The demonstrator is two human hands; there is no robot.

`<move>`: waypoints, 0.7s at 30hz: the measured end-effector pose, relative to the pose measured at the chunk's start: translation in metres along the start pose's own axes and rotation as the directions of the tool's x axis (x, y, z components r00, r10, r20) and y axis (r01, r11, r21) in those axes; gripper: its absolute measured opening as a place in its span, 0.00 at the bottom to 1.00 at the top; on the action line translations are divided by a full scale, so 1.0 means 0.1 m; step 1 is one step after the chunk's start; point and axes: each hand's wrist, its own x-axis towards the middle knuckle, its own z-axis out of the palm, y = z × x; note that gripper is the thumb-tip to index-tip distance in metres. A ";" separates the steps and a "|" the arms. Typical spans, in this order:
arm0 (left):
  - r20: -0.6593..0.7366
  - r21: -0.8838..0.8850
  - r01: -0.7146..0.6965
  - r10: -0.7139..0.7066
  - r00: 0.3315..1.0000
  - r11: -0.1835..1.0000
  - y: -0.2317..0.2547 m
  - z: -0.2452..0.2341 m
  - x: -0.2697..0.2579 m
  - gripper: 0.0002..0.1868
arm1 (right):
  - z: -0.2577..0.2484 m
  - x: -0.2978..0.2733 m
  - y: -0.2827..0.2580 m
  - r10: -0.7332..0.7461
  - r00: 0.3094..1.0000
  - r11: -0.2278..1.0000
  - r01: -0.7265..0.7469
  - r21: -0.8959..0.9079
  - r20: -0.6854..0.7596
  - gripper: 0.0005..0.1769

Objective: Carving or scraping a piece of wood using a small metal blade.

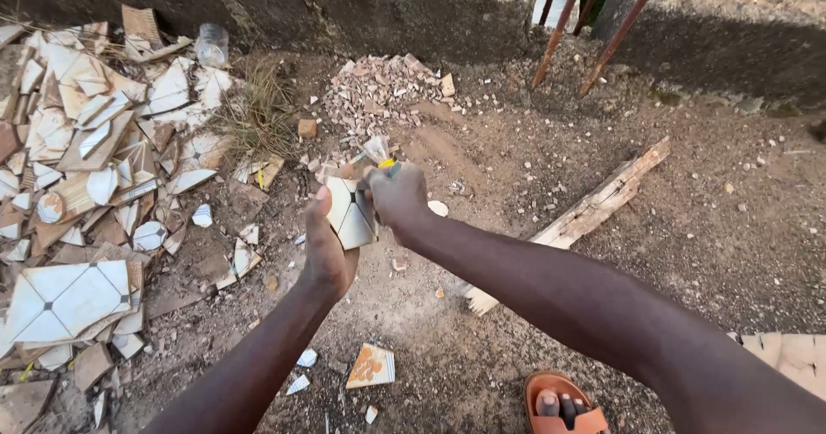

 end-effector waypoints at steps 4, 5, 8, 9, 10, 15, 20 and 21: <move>-0.073 -0.017 0.079 -0.080 0.994 0.997 0.11 -0.01 -0.01 0.41 | 0.05 -0.27 -0.13 0.063 0.996 0.996 -0.059 -0.064 0.058 0.10; -0.091 -0.006 0.089 -0.090 0.992 0.996 0.15 0.03 -0.02 0.41 | 0.05 -0.25 -0.13 0.055 0.997 0.995 -0.050 -0.088 0.057 0.11; -0.095 0.020 0.085 -0.083 0.992 0.996 0.10 0.00 0.00 0.41 | 0.04 -0.14 -0.08 0.075 0.997 0.995 -0.074 -0.072 0.008 0.10; -0.084 0.035 0.068 -0.065 0.994 0.997 0.07 -0.05 0.02 0.41 | 0.05 -0.08 -0.06 0.104 0.994 0.994 -0.105 -0.034 -0.037 0.09; -0.083 0.035 0.066 -0.063 0.995 0.997 0.08 -0.04 0.03 0.41 | 0.05 -0.11 -0.05 0.101 0.994 0.994 -0.103 -0.034 -0.037 0.09; -0.068 0.015 0.062 -0.060 0.996 0.998 0.08 -0.02 0.01 0.40 | 0.03 -0.03 -0.02 0.042 0.999 0.996 -0.044 -0.078 -0.018 0.09; -0.096 -0.008 0.087 -0.088 0.992 0.996 0.11 -0.08 0.06 0.39 | 0.07 -0.28 0.00 -0.043 0.996 0.994 0.050 -0.092 0.078 0.09; -0.115 -0.001 0.107 -0.106 0.988 0.994 0.07 -0.15 0.09 0.39 | 0.08 -0.33 0.01 -0.041 0.994 0.994 0.051 -0.100 0.105 0.05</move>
